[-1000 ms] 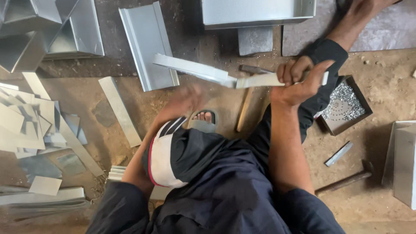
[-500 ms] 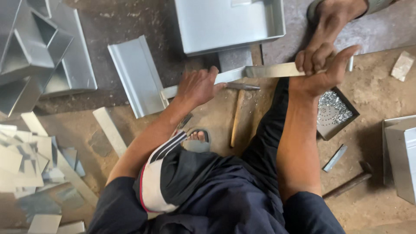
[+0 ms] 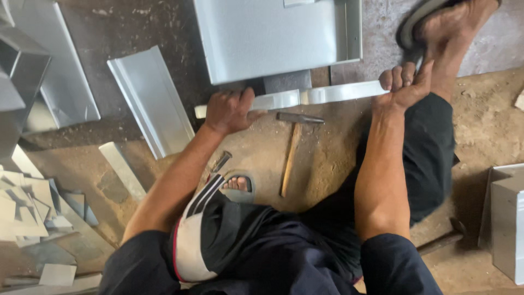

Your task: The person sits on the floor and uses tin snips to cut a long metal strip into smaller pieces. They repeatedly position the strip, cut it, and set the cut pieces aside.

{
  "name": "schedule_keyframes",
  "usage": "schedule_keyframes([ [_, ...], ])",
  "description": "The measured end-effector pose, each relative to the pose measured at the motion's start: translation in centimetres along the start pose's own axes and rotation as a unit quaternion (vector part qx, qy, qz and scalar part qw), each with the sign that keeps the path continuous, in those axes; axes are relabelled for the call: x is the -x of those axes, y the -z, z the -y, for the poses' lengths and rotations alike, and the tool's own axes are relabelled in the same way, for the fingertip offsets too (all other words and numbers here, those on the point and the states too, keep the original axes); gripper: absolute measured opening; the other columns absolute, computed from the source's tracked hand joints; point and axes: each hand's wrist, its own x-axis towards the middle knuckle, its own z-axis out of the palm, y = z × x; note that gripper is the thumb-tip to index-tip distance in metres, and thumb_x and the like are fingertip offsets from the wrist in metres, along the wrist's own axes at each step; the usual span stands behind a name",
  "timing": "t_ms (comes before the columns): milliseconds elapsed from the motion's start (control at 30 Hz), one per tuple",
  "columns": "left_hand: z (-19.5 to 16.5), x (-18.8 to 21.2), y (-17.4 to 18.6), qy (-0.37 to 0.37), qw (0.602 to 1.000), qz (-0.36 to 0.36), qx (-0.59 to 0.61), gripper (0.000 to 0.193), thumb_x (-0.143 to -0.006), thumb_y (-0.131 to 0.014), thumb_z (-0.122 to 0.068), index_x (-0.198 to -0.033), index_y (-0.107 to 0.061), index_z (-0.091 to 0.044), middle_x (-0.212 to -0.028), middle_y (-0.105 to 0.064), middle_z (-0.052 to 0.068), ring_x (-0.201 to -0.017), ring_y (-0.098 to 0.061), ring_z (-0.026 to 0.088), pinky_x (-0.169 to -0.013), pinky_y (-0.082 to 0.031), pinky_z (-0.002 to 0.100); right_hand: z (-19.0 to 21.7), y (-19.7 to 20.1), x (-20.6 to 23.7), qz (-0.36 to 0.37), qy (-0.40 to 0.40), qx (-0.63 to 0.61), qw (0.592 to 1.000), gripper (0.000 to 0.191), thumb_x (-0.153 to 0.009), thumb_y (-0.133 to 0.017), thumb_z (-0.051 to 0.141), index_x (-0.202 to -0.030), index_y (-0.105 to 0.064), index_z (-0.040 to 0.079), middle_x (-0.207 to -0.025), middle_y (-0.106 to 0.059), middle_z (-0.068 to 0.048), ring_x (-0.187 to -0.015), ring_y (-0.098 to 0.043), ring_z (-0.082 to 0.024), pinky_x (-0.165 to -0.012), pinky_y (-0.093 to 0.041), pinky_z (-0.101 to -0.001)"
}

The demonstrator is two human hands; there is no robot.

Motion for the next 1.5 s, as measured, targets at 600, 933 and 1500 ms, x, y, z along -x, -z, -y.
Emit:
schedule_keyframes([
  [600,0.7,1.0,-2.3,0.022,0.999,0.024,0.025,0.057,-0.093,-0.065,-0.063,-0.100,-0.060,-0.007,-0.084,-0.066,0.013,-0.070,-0.069,0.033,-0.059,-0.054,0.044,-2.4,-0.1,-0.6,-0.092,-0.088,-0.032,0.991,0.057,-0.108,-0.045,0.049,-0.063,-0.035,0.016,-0.052,-0.026,0.001,-0.041,-0.024,-0.016,-0.037,-0.027,-0.0328],
  [933,-1.8,0.1,4.8,0.021,0.993,0.099,0.062,0.022,-0.096,-0.068,-0.031,-0.102,-0.069,-0.010,-0.096,-0.068,0.014,-0.081,-0.070,0.038,-0.065,-0.055,0.050,0.8,-4.7,2.6,-0.085,-0.006,0.098,0.992,0.035,-0.092,-0.070,0.039,-0.099,-0.055,0.008,-0.071,-0.051,-0.005,-0.061,-0.051,-0.021,-0.061,-0.048,-0.0402],
  [1500,1.1,-0.2,-0.6,0.251,0.914,0.236,0.213,0.055,-0.092,-0.063,-0.063,-0.108,-0.077,-0.012,-0.110,-0.074,0.019,-0.112,-0.067,0.040,-0.094,-0.051,0.050,0.8,-4.6,14.7,0.086,-0.050,0.622,0.776,0.027,-0.103,-0.071,0.018,-0.107,-0.071,-0.008,-0.091,-0.072,-0.014,-0.079,-0.071,-0.020,-0.072,-0.060,-0.0303],
])
